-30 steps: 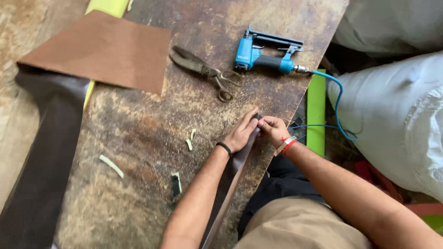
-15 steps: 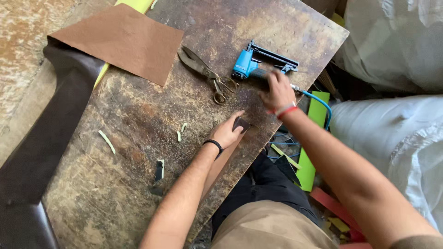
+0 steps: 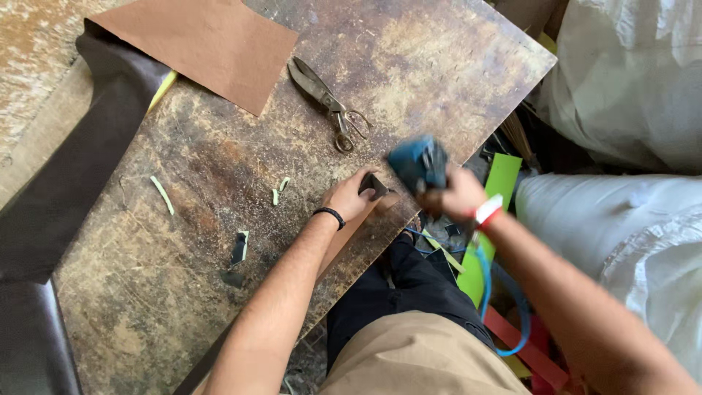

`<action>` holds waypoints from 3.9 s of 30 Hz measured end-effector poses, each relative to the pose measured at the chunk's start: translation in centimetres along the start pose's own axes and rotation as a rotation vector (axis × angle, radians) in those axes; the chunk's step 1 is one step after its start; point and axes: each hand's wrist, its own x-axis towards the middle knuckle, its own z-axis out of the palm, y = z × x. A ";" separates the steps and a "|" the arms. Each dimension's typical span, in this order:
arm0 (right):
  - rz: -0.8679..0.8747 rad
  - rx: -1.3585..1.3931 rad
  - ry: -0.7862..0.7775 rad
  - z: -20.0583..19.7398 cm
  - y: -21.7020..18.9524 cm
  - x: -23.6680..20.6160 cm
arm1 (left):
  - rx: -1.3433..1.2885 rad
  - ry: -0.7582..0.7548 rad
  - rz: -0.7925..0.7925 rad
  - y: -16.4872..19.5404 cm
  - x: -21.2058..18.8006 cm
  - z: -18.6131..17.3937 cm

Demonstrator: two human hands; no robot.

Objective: The person staples dark fabric onto a wooden frame using a pneumatic staple gun. They trim excess fabric with shears, fold edges, and re-staple to secure the material along the frame's edges.

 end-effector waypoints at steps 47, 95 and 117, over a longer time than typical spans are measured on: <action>-0.092 -0.746 0.343 -3.6 0.8 9.3 | -0.013 0.143 -0.253 -1.2 -0.3 -2.9; 0.125 0.419 0.155 4.1 -2.1 12.8 | 0.217 0.465 -0.571 -5.7 3.5 -16.3; -0.328 -0.009 -0.564 28.5 -14.3 9.6 | -0.378 1.312 -1.366 -25.2 -43.9 -2.3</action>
